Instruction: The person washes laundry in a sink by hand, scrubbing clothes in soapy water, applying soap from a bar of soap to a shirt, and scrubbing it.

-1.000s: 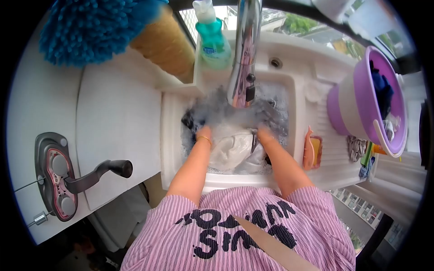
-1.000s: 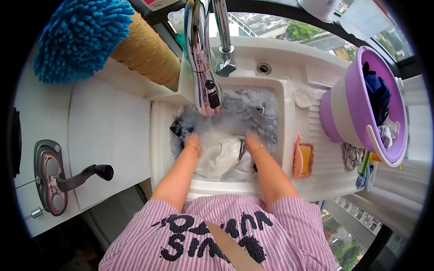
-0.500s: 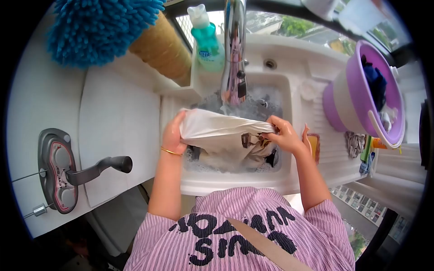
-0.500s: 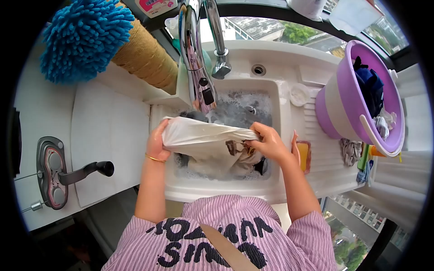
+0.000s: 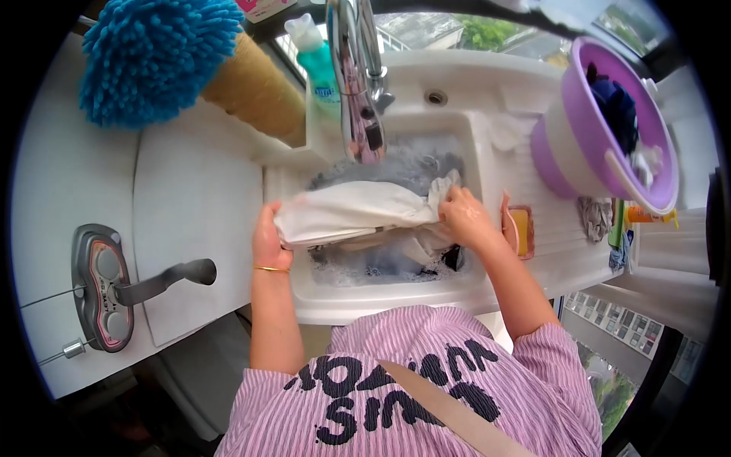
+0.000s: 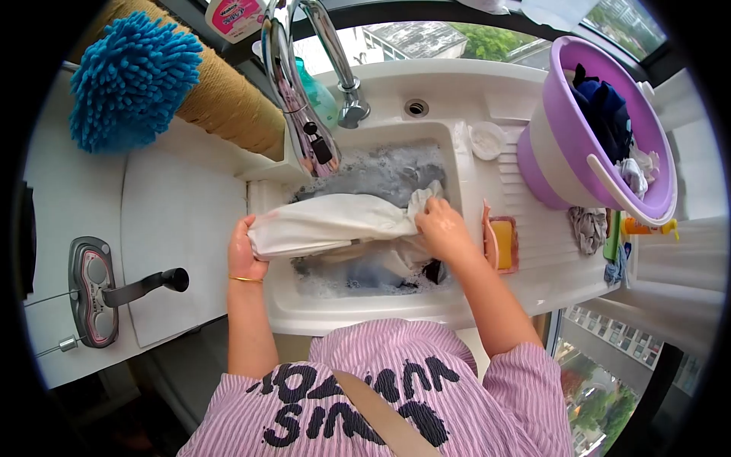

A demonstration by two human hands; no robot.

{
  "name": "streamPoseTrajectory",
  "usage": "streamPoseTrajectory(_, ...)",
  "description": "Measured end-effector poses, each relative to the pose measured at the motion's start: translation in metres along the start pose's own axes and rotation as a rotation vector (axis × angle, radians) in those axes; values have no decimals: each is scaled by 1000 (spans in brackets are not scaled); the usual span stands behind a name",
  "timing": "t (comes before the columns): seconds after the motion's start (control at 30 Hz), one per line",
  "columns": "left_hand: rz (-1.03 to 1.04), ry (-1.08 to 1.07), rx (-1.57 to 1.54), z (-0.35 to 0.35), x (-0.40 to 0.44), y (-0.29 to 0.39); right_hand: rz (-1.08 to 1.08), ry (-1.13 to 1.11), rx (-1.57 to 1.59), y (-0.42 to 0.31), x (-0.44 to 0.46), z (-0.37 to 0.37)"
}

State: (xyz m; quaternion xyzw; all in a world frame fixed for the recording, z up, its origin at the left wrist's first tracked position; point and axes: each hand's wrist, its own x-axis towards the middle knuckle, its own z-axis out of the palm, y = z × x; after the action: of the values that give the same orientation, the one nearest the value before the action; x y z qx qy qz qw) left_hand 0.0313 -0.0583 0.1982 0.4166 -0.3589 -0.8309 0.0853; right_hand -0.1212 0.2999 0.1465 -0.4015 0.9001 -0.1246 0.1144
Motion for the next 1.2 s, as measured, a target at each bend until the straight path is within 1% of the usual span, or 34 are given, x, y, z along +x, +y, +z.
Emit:
streamPoseTrajectory(0.07,4,44,22,-10,-3,-11,1,-1,22,-3,-8,17)
streamPoseTrajectory(0.13,12,91,44,-26,-4,-19,208,-204,189,-1,-10,32)
streamPoseTrajectory(0.17,12,67,48,-35,-5,-18,208,-210,191,-2,-7,32)
streamPoseTrajectory(0.23,8,49,52,-47,-5,-23,402,12,310,-4,7,35)
streamPoseTrajectory(0.27,60,65,52,-46,-7,-24,403,9,312,-7,16,36)
streamPoseTrajectory(0.3,113,78,52,-45,-8,-24,457,38,298,-11,28,37)
streamPoseTrajectory(0.33,110,78,53,-46,-8,-26,511,66,284,-14,35,38)
streamPoseTrajectory(0.37,141,94,59,-50,-6,-27,512,66,284,-18,40,42)
streamPoseTrajectory(0.43,178,111,66,-59,-2,-28,380,106,74,-22,51,54)
streamPoseTrajectory(0.47,204,103,51,-64,0,-27,376,109,77,-19,54,60)
streamPoseTrajectory(0.53,232,99,34,-69,-2,-24,259,-30,107,-6,58,69)
streamPoseTrajectory(0.57,225,115,4,-70,-4,-22,255,-31,107,-1,58,65)
streamPoseTrajectory(0.63,215,133,-32,-71,-9,-19,366,-151,210,7,58,47)
streamPoseTrajectory(0.67,214,118,-57,-71,-11,-19,363,-156,206,14,59,40)
streamPoseTrajectory(0.73,208,109,-86,-71,-14,-24,502,79,339,27,59,29)
streamPoseTrajectory(0.77,202,43,-92,-69,-15,-26,503,133,382,25,59,20)
streamPoseTrajectory(0.8,197,-28,-96,-67,-15,-28,506,131,382,21,58,17)
streamPoseTrajectory(0.87,186,-35,-89,-59,-15,-33,524,69,564,9,58,12)
streamPoseTrajectory(0.9,175,-35,-81,-55,-15,-35,512,48,604,4,57,18)
streamPoseTrajectory(0.93,174,-40,-80,-53,-15,-38,515,52,603,1,54,28)
streamPoseTrajectory(1.0,129,-20,-107,-55,-16,-42,461,129,550,-11,50,42)
streamPoseTrajectory(1.2,103,-13,-114,-65,-14,-46,488,136,523,-32,57,71)
